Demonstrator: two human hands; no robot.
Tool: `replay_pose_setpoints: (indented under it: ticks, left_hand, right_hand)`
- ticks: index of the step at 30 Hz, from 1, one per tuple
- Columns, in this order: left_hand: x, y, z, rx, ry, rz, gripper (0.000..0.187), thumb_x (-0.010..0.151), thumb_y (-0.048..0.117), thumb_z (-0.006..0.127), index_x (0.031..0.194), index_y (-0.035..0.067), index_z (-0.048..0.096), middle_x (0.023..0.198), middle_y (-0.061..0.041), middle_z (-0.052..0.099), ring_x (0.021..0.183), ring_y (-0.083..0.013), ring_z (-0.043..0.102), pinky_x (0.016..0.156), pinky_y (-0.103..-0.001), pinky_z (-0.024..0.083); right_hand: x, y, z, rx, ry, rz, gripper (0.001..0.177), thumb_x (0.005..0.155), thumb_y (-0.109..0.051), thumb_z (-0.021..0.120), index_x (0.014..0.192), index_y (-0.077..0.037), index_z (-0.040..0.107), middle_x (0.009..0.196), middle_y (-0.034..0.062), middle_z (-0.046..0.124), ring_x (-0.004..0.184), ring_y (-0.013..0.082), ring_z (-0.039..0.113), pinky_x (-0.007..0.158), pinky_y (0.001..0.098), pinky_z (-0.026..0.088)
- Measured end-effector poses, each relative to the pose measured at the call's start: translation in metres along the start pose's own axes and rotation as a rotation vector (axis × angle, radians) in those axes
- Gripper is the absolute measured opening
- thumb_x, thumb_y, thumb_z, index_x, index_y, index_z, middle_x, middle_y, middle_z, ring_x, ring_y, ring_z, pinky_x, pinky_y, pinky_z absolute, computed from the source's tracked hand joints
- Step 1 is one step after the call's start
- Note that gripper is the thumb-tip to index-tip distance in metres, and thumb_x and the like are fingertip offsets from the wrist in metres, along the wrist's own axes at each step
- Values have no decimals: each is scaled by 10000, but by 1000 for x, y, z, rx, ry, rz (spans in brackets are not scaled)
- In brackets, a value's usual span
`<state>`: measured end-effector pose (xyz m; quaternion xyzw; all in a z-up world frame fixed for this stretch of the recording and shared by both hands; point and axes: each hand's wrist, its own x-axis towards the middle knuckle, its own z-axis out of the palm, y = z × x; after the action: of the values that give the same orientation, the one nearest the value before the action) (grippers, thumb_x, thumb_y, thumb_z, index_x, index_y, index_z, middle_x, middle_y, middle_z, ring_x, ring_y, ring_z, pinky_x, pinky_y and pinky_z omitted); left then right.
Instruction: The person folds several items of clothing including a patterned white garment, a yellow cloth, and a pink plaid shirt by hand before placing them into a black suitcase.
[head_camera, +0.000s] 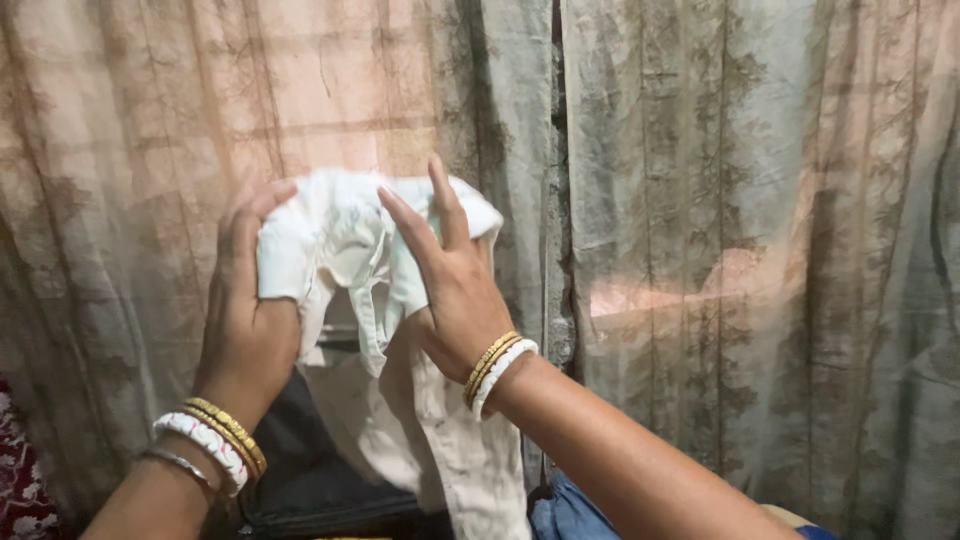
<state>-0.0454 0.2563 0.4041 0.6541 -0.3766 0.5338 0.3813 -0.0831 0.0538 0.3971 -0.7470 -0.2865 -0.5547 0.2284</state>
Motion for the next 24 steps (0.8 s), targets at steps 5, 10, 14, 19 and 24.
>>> replay_pose_setpoints:
  ticks: [5,10,14,19,24]
  left_hand:
    - [23,42,-11,27,53,175,397,1082,110,458,1478,73,461,1707,-232,252,1588,-418,320,1296,-489,307]
    - [21,38,-11,33,57,162,361,1092,92,464,1449,56,495,1691,-257,304,1567,-420,334,1270,-477,316]
    - [1,7,-10,-19,9,-10,301,998,98,498,1260,39,635,1370,-206,629,1318,-336,594,1108,-404,445]
    - [-50,-82,-4,148,-144,-512,229,874,120,683,1075,65,775,876,-136,729,856,-278,723,766,-388,521]
    - [-114,-169,7,-208,-409,-759,136,830,44,704,945,9,768,837,-45,754,770,-120,650,713,-294,519]
  right_hand:
    - [24,-23,-28,-239,91,-171,989,647,-20,634,1582,-258,412,1727,202,107,1607,443,200,1300,614,121]
    - [22,-19,-35,-132,69,-152,932,632,-32,617,1540,-188,475,1703,212,174,1585,457,221,1285,582,161]
    - [9,6,-22,85,38,110,520,793,-70,557,1300,-119,662,1451,222,549,1338,382,529,1130,435,421]
    - [-23,75,2,186,-426,879,606,1014,-505,551,919,66,730,713,175,707,653,256,710,660,392,550]
    - [-80,126,30,348,-543,888,360,951,-348,668,978,-9,786,839,36,713,768,84,592,712,288,498]
